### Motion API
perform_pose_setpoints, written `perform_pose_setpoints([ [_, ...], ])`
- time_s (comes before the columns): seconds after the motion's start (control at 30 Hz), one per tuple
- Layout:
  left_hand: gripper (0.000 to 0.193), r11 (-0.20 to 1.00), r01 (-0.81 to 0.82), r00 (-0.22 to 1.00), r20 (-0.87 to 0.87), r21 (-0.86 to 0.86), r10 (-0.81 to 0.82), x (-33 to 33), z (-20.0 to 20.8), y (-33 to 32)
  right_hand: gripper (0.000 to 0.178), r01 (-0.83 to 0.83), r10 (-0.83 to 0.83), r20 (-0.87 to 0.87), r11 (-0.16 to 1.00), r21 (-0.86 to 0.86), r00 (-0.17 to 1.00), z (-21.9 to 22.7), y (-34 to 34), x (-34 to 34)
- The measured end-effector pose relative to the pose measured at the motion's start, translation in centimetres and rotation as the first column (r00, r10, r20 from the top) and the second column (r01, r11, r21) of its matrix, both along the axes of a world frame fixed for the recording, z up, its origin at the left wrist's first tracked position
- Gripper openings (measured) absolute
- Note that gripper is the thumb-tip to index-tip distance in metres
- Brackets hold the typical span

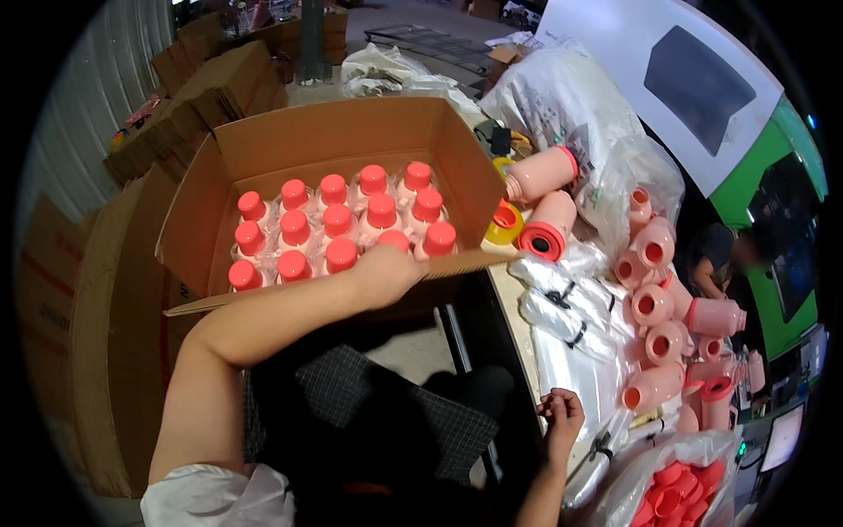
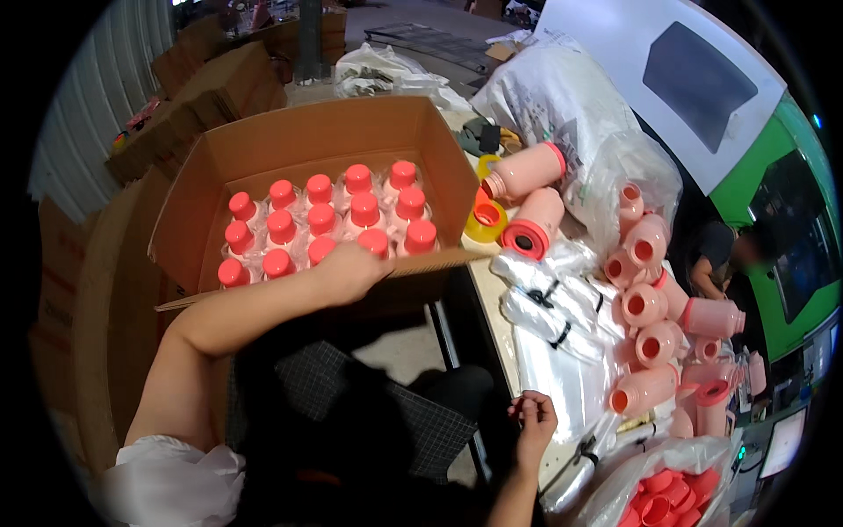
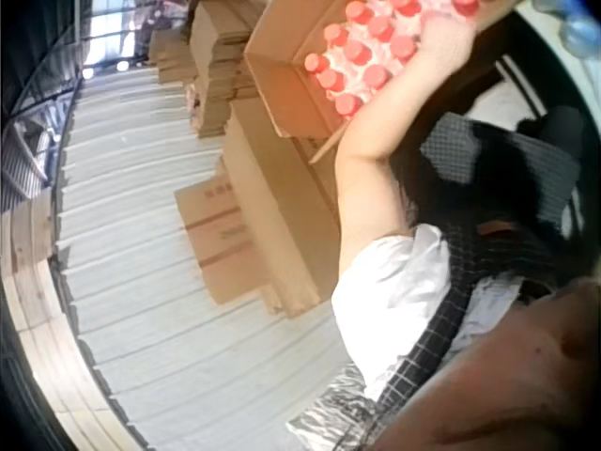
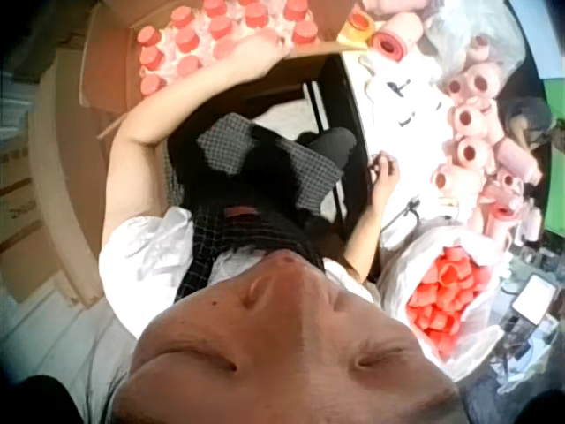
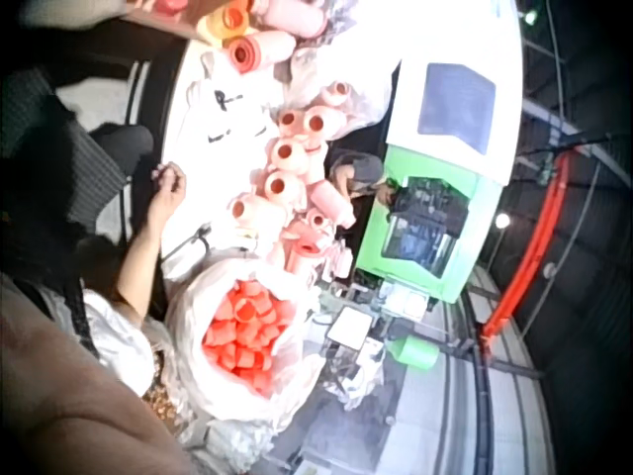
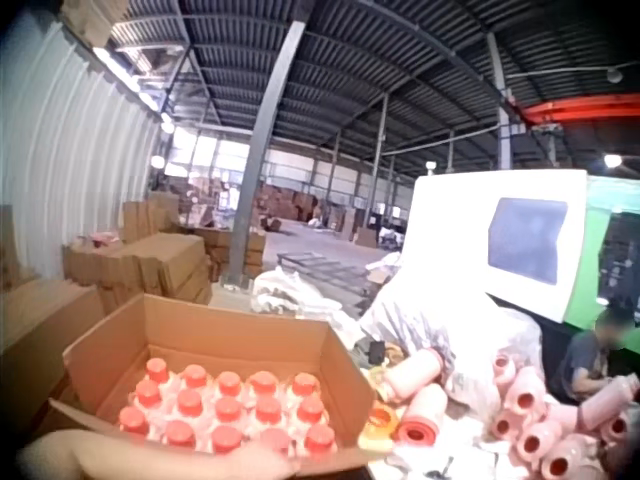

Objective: The person assembles pink plastic pitchers by inserting a copper-colored metal ring into the neck and screwing on a red lid. The person then places the completed pitchers into a cardboard box. The person also handles cardboard boxes, folding them and using a handheld scanner on them.

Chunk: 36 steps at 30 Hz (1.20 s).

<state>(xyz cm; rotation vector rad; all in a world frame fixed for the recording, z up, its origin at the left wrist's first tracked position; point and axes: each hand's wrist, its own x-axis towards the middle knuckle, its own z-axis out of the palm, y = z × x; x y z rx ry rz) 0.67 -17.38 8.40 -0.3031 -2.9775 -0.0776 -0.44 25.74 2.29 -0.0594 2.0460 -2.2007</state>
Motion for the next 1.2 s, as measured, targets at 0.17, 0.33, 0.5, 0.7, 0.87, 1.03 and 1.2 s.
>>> perform_pose_setpoints([
  [0.17,0.016,0.990,0.139,0.983,0.120,0.006,-0.139,9.5,0.3,-4.8,0.078,-0.282,0.282,-0.052,0.959,0.007,0.958,-1.4,-8.2,-16.2],
  [0.33,0.022,0.953,0.282,0.909,0.287,0.111,-0.302,15.4,1.6,-9.0,0.081,-0.683,0.700,-0.244,0.712,0.167,0.671,-3.7,-32.9,-18.0],
  [0.5,0.038,0.708,-0.210,0.934,0.352,0.675,-0.059,6.4,7.4,-15.2,0.096,-0.097,0.937,-0.088,0.128,0.987,0.338,-9.1,-42.1,-8.9],
  [0.7,0.082,0.868,-0.475,0.750,-0.450,0.145,0.485,-7.2,-1.0,-29.4,0.079,0.247,0.915,-0.388,0.353,0.902,0.111,-11.9,-45.0,-10.8],
  [0.87,0.066,0.953,-0.297,0.906,0.298,-0.064,0.302,7.1,-8.7,-25.9,0.089,-0.137,0.879,-0.449,0.470,0.872,0.159,-0.7,-52.5,-10.2],
  [1.03,0.058,0.430,-0.887,0.376,0.278,-0.166,0.884,16.8,0.4,-36.5,0.089,-0.210,0.916,-0.384,0.401,0.892,0.116,-8.5,-56.2,-10.2],
  [1.2,0.077,0.687,-0.696,0.448,0.622,-0.208,0.642,20.9,-7.9,-32.7,0.082,-0.588,0.893,-0.451,0.370,0.719,0.011,-7.8,-65.7,-4.6],
])
